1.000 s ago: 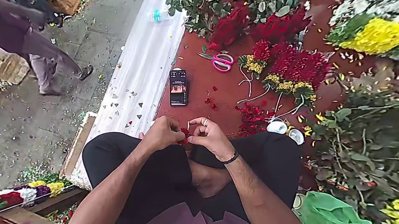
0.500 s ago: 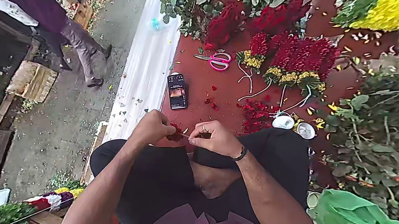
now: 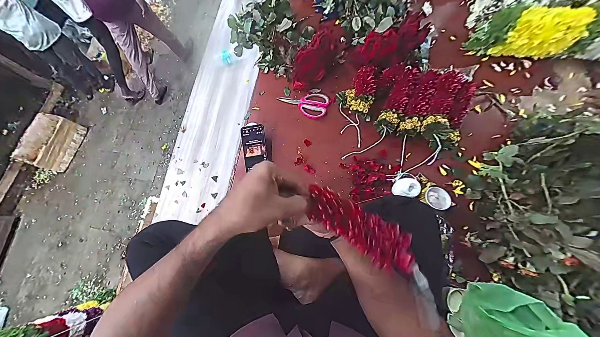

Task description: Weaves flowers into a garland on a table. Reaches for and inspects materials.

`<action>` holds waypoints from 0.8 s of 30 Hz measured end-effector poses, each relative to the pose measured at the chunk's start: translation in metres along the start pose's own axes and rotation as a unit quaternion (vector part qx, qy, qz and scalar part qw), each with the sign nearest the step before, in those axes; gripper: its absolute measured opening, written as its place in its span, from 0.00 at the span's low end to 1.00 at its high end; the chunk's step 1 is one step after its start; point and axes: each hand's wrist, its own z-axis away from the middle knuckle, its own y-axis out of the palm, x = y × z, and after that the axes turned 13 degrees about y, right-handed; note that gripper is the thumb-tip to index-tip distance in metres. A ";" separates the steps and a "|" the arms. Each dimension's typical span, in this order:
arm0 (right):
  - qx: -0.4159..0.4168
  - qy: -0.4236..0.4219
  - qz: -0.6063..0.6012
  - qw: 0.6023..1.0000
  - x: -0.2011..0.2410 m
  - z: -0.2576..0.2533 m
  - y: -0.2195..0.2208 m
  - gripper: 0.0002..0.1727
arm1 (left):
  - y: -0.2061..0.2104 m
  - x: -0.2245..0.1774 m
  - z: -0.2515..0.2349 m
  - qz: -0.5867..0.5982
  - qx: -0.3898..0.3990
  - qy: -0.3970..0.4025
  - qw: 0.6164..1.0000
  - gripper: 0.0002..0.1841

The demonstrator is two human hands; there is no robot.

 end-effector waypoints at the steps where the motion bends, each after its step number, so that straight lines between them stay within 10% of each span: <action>1: 0.062 -0.026 -0.018 0.998 -0.009 -0.004 -0.005 0.02 | -0.002 0.005 -0.001 -0.025 -0.037 -0.012 0.999 0.03; 8: 0.091 -0.100 0.017 0.991 -0.010 -0.014 -0.022 0.08 | -0.044 0.067 0.027 -0.213 -0.066 -0.146 0.964 0.07; 13: 0.033 -0.066 0.071 0.995 -0.011 -0.017 -0.026 0.08 | -0.059 0.090 0.065 -0.137 0.016 -0.214 0.967 0.10; 19: 0.147 -0.013 0.174 0.974 -0.007 -0.010 -0.018 0.09 | -0.049 0.101 0.082 -0.085 0.028 -0.221 0.971 0.07; 24: -0.097 0.107 0.270 0.952 0.006 -0.018 -0.076 0.14 | -0.040 0.116 0.086 -0.088 0.016 -0.211 0.973 0.06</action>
